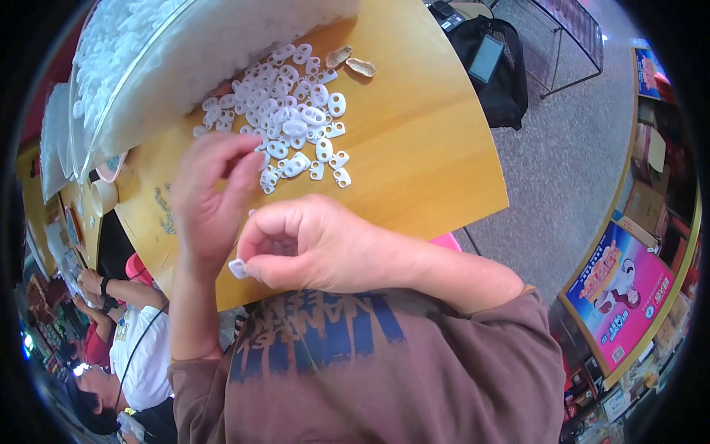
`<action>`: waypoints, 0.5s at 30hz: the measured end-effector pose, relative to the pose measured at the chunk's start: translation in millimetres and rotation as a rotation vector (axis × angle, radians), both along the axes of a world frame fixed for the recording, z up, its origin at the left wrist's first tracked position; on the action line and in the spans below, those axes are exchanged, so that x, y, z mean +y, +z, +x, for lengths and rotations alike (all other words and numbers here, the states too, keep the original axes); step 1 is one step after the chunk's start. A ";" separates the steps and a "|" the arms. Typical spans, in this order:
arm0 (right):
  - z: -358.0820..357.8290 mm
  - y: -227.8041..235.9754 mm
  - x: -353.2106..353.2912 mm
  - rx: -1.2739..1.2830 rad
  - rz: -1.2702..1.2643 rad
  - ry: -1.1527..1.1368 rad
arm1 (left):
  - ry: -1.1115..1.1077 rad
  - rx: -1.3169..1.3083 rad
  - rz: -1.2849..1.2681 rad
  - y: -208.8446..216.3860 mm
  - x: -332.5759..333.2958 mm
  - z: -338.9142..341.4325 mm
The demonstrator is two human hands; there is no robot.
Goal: Assembling small plastic cord locks by inserting springs and buttons into the housing using a thin metal rod for alignment.
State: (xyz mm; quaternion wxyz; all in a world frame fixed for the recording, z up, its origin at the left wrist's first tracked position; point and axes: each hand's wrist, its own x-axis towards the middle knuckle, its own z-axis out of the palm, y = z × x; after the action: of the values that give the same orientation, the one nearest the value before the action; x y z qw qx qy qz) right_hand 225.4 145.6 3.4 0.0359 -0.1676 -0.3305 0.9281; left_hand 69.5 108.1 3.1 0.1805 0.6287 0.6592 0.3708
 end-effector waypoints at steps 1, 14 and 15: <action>0.1 -0.5 -0.2 0.002 0.003 -0.003 | -0.003 0.002 0.003 -3.1 7.2 2.3; 3.1 0.5 8.5 -0.038 -0.065 -0.058 | -0.042 0.055 -0.068 -5.9 13.8 3.7; 4.1 1.5 9.7 -0.056 -0.069 -0.087 | 0.047 -0.197 -0.148 1.6 7.1 3.6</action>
State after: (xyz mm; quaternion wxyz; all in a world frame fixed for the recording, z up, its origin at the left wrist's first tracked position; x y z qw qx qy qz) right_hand 229.5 155.4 4.9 0.0610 -0.2089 -0.2917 0.9314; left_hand 73.1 115.2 4.7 0.2815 0.5585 0.6785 0.3853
